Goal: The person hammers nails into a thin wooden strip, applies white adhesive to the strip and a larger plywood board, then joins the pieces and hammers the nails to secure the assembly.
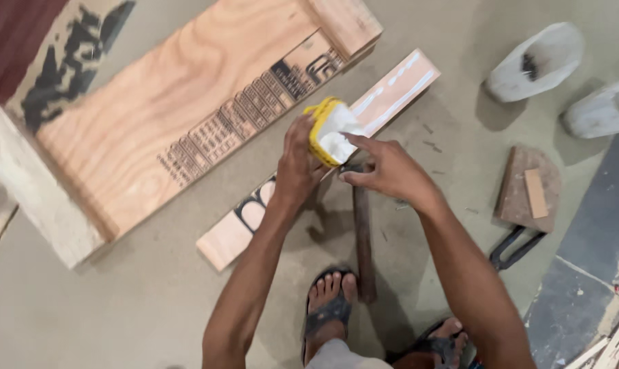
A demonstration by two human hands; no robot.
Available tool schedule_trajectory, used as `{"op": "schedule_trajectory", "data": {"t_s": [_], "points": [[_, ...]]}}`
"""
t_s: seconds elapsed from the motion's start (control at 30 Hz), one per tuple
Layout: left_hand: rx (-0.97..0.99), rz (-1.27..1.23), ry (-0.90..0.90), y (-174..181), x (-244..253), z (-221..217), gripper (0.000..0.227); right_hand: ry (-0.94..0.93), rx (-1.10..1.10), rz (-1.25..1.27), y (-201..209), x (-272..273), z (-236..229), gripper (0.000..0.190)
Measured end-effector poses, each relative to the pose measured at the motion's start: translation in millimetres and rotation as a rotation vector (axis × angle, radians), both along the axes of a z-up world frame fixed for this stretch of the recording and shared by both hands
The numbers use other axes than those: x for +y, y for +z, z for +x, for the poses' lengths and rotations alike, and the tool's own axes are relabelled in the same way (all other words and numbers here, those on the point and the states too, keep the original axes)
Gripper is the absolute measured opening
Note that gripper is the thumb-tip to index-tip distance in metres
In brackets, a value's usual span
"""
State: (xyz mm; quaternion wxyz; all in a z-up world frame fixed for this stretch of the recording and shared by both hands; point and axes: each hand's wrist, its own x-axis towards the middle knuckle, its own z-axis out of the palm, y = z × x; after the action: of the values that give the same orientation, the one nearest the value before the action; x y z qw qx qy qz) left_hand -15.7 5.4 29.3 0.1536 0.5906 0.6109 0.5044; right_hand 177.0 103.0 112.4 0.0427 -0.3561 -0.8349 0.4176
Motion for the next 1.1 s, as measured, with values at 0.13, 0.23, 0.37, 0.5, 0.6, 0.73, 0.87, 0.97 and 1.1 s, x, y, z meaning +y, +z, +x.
{"op": "schedule_trajectory", "data": {"t_s": [0.13, 0.23, 0.37, 0.5, 0.6, 0.73, 0.87, 0.97, 1.1], "points": [[-0.055, -0.005, 0.150, 6.3, 24.9, 23.1, 0.108, -0.289, 0.272, -0.590, -10.6, 20.2, 18.6, 0.067], [-0.077, -0.051, 0.221, -0.5, 40.9, 31.8, 0.108, -0.362, 0.363, -0.771, -47.3, 27.0, 39.5, 0.054], [-0.276, -0.128, 0.246, -8.6, 57.1, 32.6, 0.108, -0.340, 0.600, -0.601, -122.3, 61.4, 68.6, 0.031], [-0.407, -0.191, 0.242, -16.6, 57.0, 28.2, 0.109, -0.692, 0.263, 0.178, -197.4, 140.5, 83.3, 0.058], [-0.371, -0.185, 0.243, -22.1, 49.9, 22.1, 0.109, -0.741, 0.013, 0.303, -230.9, 176.8, 90.3, 0.060], [-0.335, -0.212, 0.257, -31.2, 44.5, 11.1, 0.112, -0.750, -0.032, 0.273, -235.3, 194.3, 90.3, 0.065], [-0.343, -0.179, 0.262, -34.7, 36.1, 4.4, 0.112, -0.734, -0.079, 0.227, -218.1, 174.2, 77.6, 0.067], [-0.341, -0.156, 0.269, -34.1, 30.8, 1.7, 0.114, -0.717, -0.084, 0.166, -207.6, 151.3, 63.1, 0.067], [-0.420, -0.161, 0.274, -33.6, 26.9, 2.8, 0.113, -0.648, -0.130, 0.155, -202.0, 115.9, 43.9, 0.071]]}}
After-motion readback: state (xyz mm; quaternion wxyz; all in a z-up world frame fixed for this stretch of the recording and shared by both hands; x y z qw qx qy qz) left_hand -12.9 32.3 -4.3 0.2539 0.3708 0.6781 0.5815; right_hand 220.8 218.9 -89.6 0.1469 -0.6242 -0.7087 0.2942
